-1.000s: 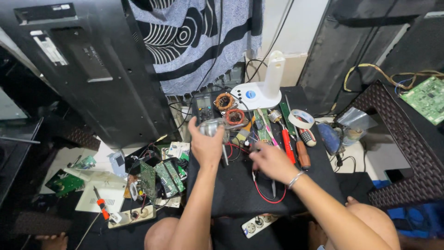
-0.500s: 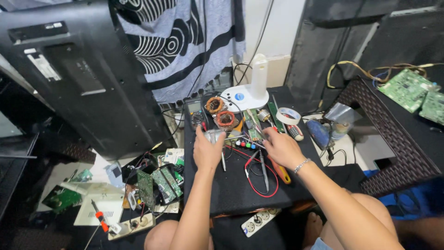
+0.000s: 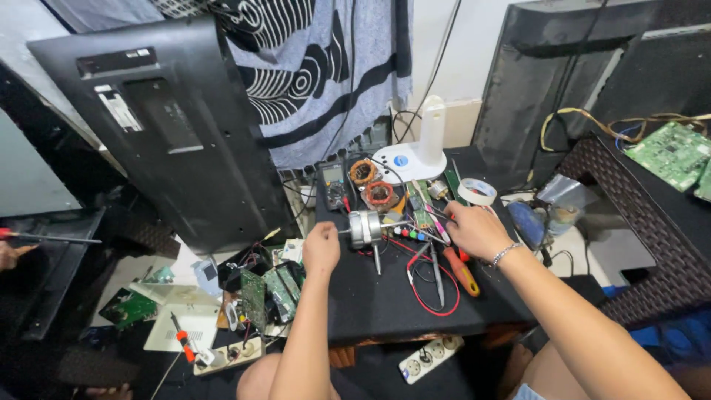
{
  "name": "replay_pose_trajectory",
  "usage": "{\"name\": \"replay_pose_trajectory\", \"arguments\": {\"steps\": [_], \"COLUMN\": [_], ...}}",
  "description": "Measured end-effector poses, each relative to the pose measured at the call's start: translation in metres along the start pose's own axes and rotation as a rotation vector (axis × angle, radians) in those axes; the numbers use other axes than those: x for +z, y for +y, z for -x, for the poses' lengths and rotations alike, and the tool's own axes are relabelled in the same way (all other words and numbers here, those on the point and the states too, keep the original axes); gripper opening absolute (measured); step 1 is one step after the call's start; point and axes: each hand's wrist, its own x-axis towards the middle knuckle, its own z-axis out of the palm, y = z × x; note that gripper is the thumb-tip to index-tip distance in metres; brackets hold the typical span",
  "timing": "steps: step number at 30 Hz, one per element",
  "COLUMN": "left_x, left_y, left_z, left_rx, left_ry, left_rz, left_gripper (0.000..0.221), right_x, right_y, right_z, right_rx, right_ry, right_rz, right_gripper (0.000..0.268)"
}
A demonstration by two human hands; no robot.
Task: Testing and repairing a small electric motor using a multimeter and screwdriver
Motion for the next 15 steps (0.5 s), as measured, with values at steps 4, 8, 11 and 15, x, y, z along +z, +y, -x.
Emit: {"name": "replay_pose_trajectory", "arguments": {"steps": [4, 8, 11, 15], "left_x": [0.012, 0.01, 0.026, 0.033], "left_y": [-0.031, -0.014, -0.031, -0.036], "left_z": [-0.016, -0.005, -0.021, -0.027], "left_rx": [-0.035, -0.106, -0.074, -0.021], "left_ry": [-0.069, -0.15, -0.148, -0.177], "left_rz": [0.105, 0.372, 0.333, 0.25], "left_gripper": [0.023, 0.027, 0.024, 0.022], "right_x": [0.027, 0.056, 0.07, 0.091], "right_y": [0.007, -0.003, -0.018, -0.022], "right_z": [-0.022, -0.041, -0.041, -0.04], "right_rx": [-0.014, 0.005, 0.001, -0.004], "right_ry": [0.022, 0.096, 0.111, 0.036], "right_rz": [-0.107, -0.419, -0.461, -0.451], "right_gripper": [0.032, 0.032, 0.036, 0.041]}}
